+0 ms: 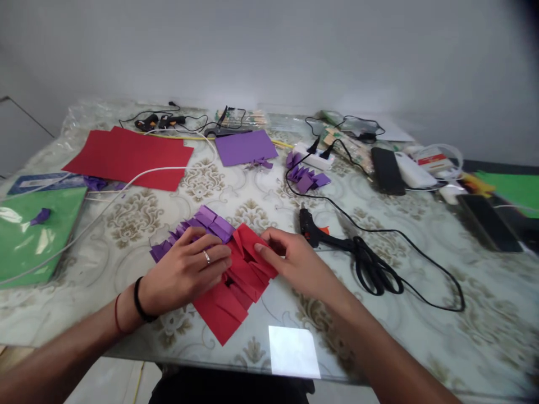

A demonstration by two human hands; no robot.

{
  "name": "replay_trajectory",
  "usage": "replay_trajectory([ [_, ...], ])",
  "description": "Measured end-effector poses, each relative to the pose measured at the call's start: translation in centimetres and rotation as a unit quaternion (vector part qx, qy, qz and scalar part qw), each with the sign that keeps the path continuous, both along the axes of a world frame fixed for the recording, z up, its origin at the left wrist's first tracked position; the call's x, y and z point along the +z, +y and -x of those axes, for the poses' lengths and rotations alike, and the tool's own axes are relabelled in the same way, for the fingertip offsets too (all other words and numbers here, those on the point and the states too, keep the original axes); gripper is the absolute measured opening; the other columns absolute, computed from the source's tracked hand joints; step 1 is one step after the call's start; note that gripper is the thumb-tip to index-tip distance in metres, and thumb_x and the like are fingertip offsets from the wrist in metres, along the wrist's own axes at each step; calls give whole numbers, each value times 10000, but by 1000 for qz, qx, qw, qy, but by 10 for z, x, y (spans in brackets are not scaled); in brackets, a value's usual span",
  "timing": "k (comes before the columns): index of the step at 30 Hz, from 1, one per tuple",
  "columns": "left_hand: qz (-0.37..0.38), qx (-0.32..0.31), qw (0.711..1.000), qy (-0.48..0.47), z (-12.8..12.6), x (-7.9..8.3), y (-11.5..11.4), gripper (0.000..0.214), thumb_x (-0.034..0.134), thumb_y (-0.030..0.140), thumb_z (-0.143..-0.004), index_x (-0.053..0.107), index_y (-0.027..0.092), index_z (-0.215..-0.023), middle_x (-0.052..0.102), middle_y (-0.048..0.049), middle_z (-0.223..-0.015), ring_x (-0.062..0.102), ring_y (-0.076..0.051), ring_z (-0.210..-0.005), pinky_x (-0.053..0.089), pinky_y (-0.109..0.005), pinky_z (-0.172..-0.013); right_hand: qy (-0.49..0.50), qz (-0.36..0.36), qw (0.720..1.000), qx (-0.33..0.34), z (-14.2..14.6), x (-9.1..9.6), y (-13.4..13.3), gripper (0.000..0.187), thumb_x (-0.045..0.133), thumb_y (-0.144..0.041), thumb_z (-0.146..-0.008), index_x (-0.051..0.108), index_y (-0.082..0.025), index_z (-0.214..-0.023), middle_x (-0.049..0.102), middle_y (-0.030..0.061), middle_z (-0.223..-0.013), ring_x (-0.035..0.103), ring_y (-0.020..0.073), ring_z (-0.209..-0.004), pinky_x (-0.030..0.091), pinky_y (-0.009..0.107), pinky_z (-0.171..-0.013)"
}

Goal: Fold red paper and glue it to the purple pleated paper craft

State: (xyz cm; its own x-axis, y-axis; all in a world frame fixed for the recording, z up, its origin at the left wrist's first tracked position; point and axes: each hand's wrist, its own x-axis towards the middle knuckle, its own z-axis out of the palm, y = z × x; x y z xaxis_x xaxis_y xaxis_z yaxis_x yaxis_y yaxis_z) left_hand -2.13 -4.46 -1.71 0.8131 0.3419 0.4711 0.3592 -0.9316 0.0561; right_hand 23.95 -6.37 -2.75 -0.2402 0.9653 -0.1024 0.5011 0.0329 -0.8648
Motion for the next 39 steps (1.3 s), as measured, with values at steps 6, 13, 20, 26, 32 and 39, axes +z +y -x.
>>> replay_trajectory([
  [6, 72, -12, 995, -63, -12, 12, 4, 207, 570, 36, -965, 624, 218, -1049, 785, -6, -1052, 698, -207, -1047, 492, -392, -933, 36, -7, 999, -32, -16, 4, -3, 305, 574, -446, -989, 538, -225, -780, 513, -39, -728, 468, 146, -675, 385, 280, -631],
  [13, 152, -26, 986, -70, -5, 13, 1, 200, 544, 39, -945, 596, 219, -1016, 785, 0, -988, 646, -242, -1113, 433, -474, -1000, 20, -16, 997, -74, -28, -2, -6, 282, 565, -430, -1007, 597, -222, -819, 609, -20, -739, 533, 157, -666, 401, 285, -615],
  [20, 127, 35, 986, -104, -9, 2, 3, 234, 575, 21, -993, 616, 224, -1102, 765, -24, -1067, 612, -233, -1119, 465, -450, -959, 3, -27, 995, -99, -31, -5, -1, 278, 590, -454, -997, 628, -220, -851, 651, -2, -770, 581, 177, -721, 444, 287, -644],
  [26, 44, 48, 994, -83, -13, -8, -4, 181, 629, 66, -987, 669, 222, -1069, 739, -48, -1114, 591, -254, -1090, 466, -479, -969, 9, -37, 997, -65, -22, -7, -7, 191, 618, -415, -996, 651, -231, -957, 668, -1, -814, 617, 173, -717, 491, 294, -667],
  [32, -39, 9, 999, -18, -20, -12, -6, 219, 513, 29, -1027, 684, 164, -1051, 748, -70, -1019, 654, -235, -1078, 507, -423, -1002, 18, -24, 998, -47, -18, -11, -12, 339, 600, -345, -1008, 577, -260, -1335, 713, 24, -981, 710, 192, -805, 562, 347, -771],
  [39, -25, 9, 998, 57, -38, -21, 14, 195, 508, 78, -1043, 682, 153, -1089, 708, -123, -1136, 686, -260, -1076, 578, -398, -901, -13, -55, 998, 5, -12, -17, -10, 328, 578, -133, -974, 598, -228, -1287, 759, 20, -926, 729, 171, -769, 558, 289, -699],
])
